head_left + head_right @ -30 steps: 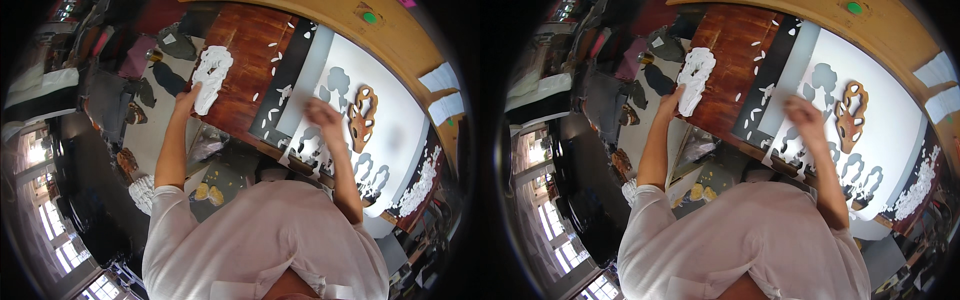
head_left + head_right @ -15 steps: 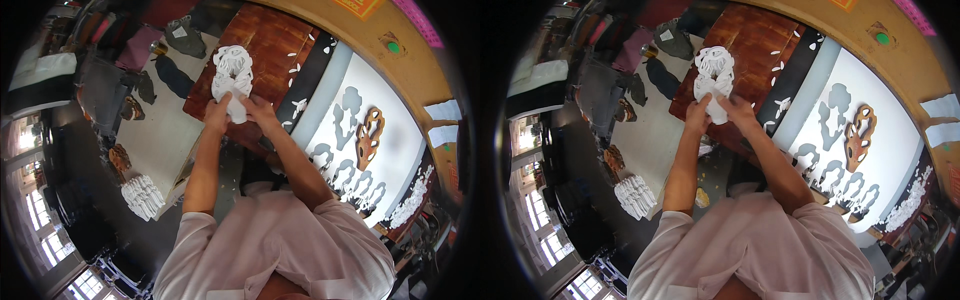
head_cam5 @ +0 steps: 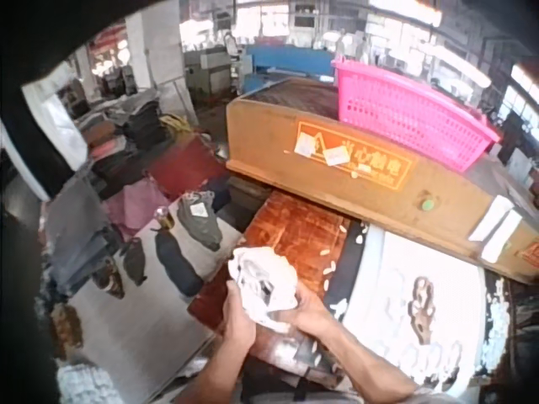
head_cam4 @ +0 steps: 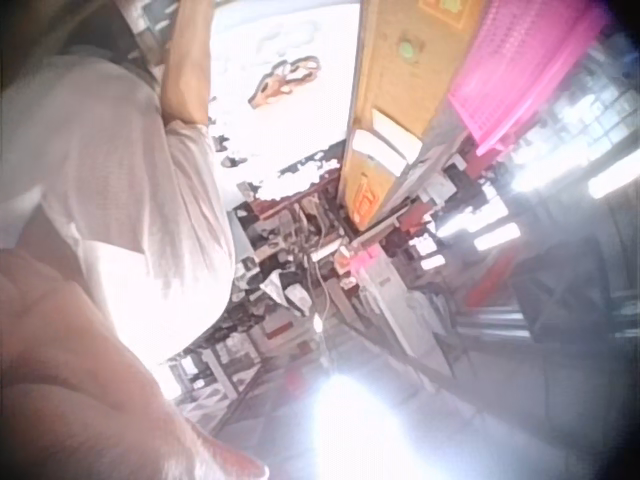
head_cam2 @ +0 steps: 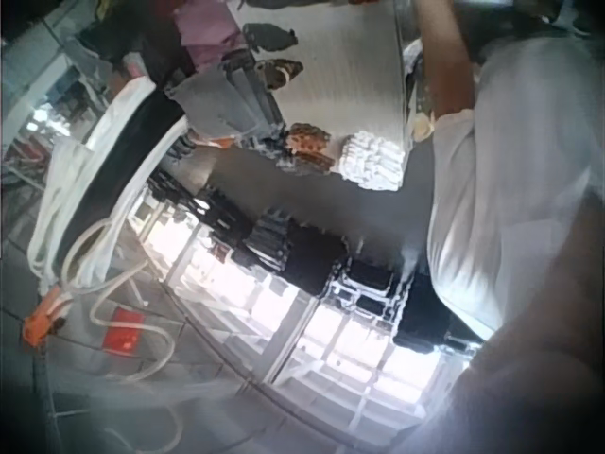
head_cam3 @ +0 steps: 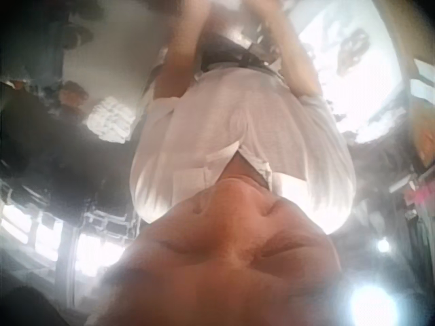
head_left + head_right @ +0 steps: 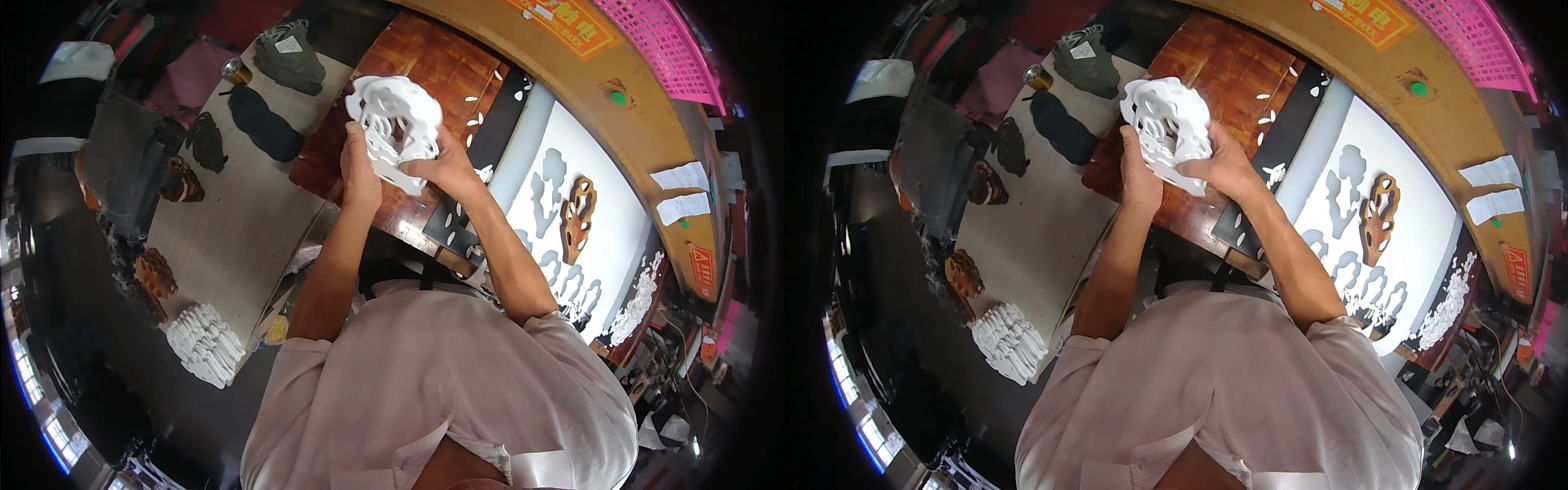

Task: The person separates white die-cut shapes from a backing sheet by hand, peels them off, and stacks them into a pile. They also handle a brown cutout and place it aside before continuing to peel and stack the white pieces.

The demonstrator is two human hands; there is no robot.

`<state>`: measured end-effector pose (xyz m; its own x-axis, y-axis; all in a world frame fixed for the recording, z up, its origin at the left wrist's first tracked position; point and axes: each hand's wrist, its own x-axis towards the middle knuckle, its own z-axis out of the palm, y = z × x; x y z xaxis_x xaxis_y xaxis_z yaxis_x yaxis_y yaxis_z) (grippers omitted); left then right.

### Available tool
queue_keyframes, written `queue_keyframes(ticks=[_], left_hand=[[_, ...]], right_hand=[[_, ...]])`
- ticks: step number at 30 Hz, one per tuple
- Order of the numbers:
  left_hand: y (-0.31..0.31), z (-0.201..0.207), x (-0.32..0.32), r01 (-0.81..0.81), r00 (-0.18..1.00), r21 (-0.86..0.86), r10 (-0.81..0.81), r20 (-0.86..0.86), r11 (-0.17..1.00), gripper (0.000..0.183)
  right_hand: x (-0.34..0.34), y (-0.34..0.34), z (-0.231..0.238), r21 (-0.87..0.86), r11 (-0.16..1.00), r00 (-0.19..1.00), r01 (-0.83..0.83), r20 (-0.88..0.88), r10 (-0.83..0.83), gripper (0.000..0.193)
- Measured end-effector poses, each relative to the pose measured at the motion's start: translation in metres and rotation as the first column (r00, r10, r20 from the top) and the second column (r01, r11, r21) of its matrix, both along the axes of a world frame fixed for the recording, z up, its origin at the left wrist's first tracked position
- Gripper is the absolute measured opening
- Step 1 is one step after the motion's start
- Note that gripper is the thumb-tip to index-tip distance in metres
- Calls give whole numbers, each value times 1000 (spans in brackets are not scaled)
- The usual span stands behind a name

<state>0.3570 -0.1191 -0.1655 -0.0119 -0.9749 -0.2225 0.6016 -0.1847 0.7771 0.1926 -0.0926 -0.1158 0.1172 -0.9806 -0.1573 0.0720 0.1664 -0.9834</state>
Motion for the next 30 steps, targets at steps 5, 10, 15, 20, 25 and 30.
queue_keyframes(ticks=[5, 10, 15, 20, 25, 30], left_hand=[[3, -14, -4, -104, 879, -294, 227, 420, 950, 74], [6, -32, -10, -55, 876, -140, 115, 468, 989, 81], [10, -25, -29, 167, 983, 268, -139, -118, 949, 85], [29, -13, -40, 416, 890, 438, -256, -378, 797, 81], [36, -26, -47, 574, 708, 166, -383, -594, 802, 60], [40, -57, -56, 533, 740, 93, -410, -533, 841, 45]], right_hand=[[2, 9, 4, -84, 996, 991, -34, -129, 23, 71], [9, 6, -11, -143, 989, 981, 48, -178, -74, 65], [-2, -10, -5, 87, 995, 813, 48, -582, 11, 80], [-26, 6, 7, 387, 921, 917, -42, -352, 190, 85], [-54, 28, 2, 342, 930, 987, -138, -32, 159, 81], [-60, 37, -15, 276, 955, 991, -109, -49, 127, 77]])
